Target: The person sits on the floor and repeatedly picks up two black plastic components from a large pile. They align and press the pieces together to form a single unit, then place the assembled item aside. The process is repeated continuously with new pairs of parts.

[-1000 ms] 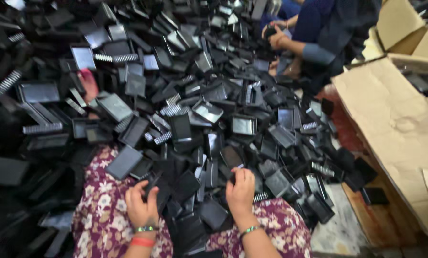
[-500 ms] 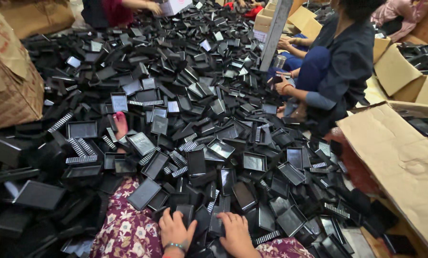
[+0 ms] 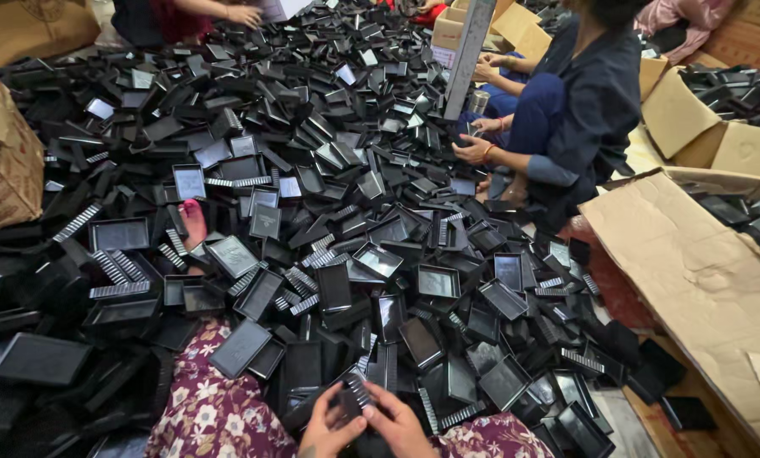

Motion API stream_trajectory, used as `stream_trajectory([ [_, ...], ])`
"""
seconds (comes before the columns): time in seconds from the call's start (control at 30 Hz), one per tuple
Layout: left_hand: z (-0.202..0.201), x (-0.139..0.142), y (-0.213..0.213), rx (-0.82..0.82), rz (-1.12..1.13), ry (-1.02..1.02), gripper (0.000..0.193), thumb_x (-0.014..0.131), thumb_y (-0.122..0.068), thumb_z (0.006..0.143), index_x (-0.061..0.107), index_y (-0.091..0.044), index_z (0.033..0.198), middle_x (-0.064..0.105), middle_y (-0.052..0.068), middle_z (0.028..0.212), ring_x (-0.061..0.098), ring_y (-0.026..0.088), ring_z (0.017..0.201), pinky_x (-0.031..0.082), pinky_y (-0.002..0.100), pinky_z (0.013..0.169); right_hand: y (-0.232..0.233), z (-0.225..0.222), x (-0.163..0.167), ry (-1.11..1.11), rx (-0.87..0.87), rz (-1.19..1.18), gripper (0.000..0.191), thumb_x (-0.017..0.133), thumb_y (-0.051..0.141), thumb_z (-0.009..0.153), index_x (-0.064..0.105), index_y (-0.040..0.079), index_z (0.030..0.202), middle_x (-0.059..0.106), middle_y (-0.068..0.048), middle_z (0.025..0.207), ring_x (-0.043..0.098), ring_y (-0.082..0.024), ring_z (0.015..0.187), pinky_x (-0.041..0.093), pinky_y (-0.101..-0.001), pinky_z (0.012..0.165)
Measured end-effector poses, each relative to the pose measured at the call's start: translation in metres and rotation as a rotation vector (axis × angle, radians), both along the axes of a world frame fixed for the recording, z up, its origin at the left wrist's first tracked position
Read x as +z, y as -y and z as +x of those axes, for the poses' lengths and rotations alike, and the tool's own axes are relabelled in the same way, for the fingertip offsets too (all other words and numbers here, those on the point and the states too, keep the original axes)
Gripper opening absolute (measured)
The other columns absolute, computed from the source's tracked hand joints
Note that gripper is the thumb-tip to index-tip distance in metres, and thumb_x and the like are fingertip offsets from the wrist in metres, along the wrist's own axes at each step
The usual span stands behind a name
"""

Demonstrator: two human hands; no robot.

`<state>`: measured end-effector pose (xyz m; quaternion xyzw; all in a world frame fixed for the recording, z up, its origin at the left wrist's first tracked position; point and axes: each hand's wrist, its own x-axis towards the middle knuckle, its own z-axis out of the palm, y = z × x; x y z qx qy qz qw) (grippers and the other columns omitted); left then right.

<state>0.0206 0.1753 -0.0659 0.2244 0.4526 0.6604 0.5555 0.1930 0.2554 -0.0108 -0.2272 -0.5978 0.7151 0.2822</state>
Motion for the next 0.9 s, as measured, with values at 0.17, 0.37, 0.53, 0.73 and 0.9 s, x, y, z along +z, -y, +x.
stream_trajectory([
  [0.17, -0.008, -0.009, -0.003, 0.215, -0.221, 0.3, 0.088, 0.076, -0.005, 0.078, 0.035, -0.029, 0.153, 0.069, 0.023, 0.121, 0.071, 0.034, 0.098, 0.058, 0.05, 0.076, 0.004, -0.001, 0.008, 0.225, 0.097, 0.144, 0.062, 0.074, 0.019, 0.095, 0.052, 0.01, 0.153, 0.067, -0.013, 0.135, 0.062, -0.017, 0.117, 0.049, -0.0327, 0.103],
  [0.37, -0.029, -0.03, -0.018, 0.204, 0.124, -0.123, 0.075, 0.076, -0.013, 0.083, 0.037, -0.015, 0.147, 0.064, 0.014, 0.127, 0.068, 0.023, 0.109, 0.059, 0.041, 0.087, 0.005, -0.015, -0.004, 0.347, 0.151, 0.43, 0.07, 0.072, 0.018, 0.095, 0.044, 0.014, 0.159, 0.064, -0.01, 0.145, 0.062, -0.017, 0.133, 0.047, -0.0318, 0.11],
  [0.53, -0.04, -0.038, -0.02, 0.3, 0.149, -0.082, 0.041, 0.067, -0.03, 0.098, 0.063, 0.002, 0.123, 0.071, 0.009, 0.101, 0.065, 0.013, 0.088, 0.053, 0.028, 0.078, -0.003, -0.017, -0.023, 0.242, 0.161, 0.155, 0.064, 0.075, 0.011, 0.09, 0.05, 0.012, 0.149, 0.07, -0.008, 0.126, 0.068, -0.012, 0.12, 0.051, -0.0271, 0.105],
  [0.73, -0.059, -0.027, 0.001, 0.296, -0.225, -0.684, 0.038, 0.071, -0.04, 0.093, 0.078, -0.003, 0.098, 0.072, 0.005, 0.072, 0.062, 0.009, 0.07, 0.051, 0.026, 0.067, 0.009, -0.007, -0.034, 0.363, 0.212, 0.23, 0.041, 0.073, 0.015, 0.097, 0.066, 0.001, 0.135, 0.072, -0.006, 0.1, 0.068, -0.013, 0.086, 0.053, -0.0278, 0.077],
  [0.9, -0.045, 0.017, 0.017, 0.388, -0.034, -0.542, 0.042, 0.063, -0.044, 0.093, 0.072, -0.01, 0.116, 0.078, 0.006, 0.083, 0.069, 0.015, 0.076, 0.054, 0.029, 0.075, 0.01, 0.01, 0.006, 0.46, 0.01, -0.047, 0.044, 0.065, 0.035, 0.098, 0.075, -0.008, 0.097, 0.074, -0.013, 0.08, 0.07, -0.02, 0.07, 0.055, -0.0312, 0.062],
])
